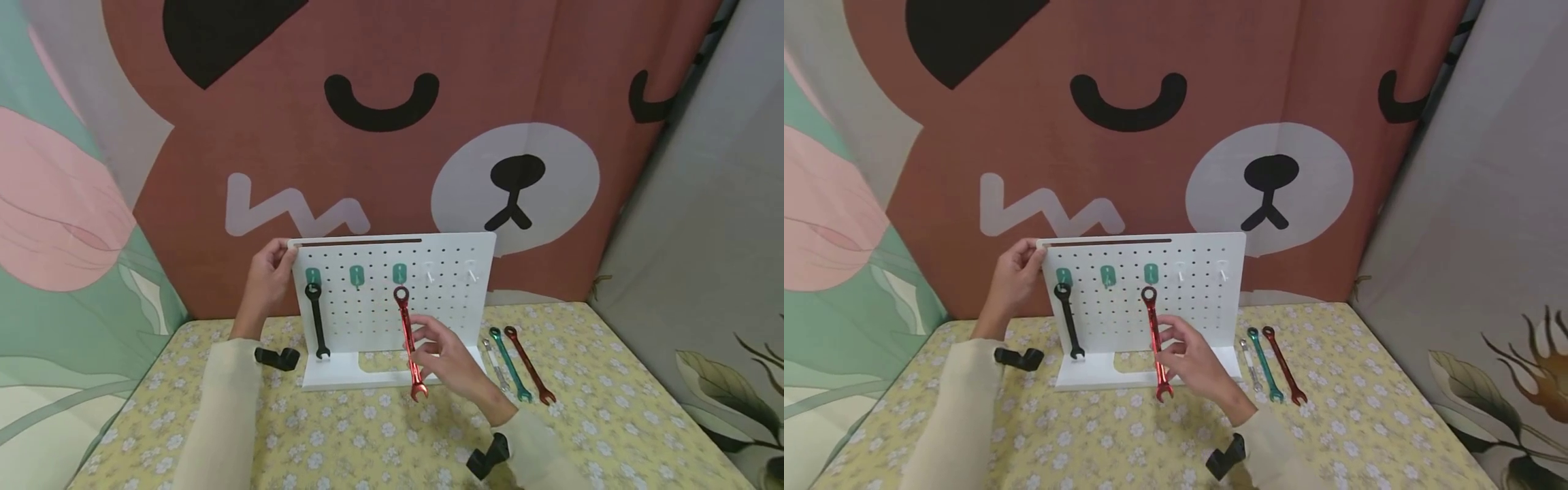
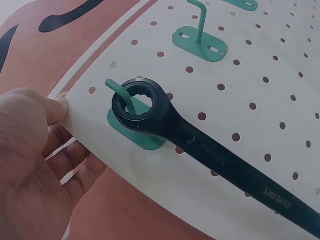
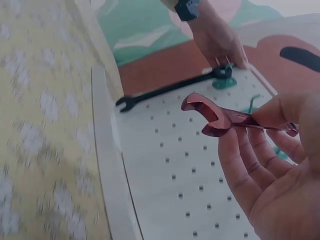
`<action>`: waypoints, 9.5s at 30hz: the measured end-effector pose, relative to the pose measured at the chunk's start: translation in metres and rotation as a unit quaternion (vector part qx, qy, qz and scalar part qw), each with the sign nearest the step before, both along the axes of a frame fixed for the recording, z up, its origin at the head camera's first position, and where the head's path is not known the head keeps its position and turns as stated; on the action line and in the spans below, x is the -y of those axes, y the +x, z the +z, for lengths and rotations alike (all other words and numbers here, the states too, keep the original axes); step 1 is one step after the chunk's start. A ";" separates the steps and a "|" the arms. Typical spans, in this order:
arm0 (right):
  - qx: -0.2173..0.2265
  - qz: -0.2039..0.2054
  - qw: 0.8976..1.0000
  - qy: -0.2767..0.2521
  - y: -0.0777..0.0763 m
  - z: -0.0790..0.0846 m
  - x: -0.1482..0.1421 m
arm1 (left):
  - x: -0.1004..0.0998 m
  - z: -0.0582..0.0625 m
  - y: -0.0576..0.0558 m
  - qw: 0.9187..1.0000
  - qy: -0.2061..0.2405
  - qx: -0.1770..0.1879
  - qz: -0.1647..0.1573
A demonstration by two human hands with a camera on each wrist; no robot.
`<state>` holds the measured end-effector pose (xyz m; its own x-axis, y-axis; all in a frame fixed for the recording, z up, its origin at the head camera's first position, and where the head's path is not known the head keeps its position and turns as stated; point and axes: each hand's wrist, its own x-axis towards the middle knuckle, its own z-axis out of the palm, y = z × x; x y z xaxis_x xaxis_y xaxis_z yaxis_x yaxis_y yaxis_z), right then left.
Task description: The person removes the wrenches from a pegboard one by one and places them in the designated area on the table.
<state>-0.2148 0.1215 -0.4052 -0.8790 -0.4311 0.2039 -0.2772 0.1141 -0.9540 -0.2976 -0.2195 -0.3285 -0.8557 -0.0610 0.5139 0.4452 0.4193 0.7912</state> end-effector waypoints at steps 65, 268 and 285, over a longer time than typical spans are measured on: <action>0.098 -0.173 0.940 0.278 -0.037 -0.042 -0.228 | 0.004 0.002 0.000 1.000 -0.008 -0.002 -0.014; 0.008 -0.040 0.995 -0.087 -0.028 -0.013 0.159 | 0.003 0.002 0.003 0.999 -0.009 -0.022 -0.033; 0.022 -0.002 0.995 -0.100 -0.026 -0.004 0.150 | 0.000 0.004 0.006 0.999 -0.015 -0.018 -0.025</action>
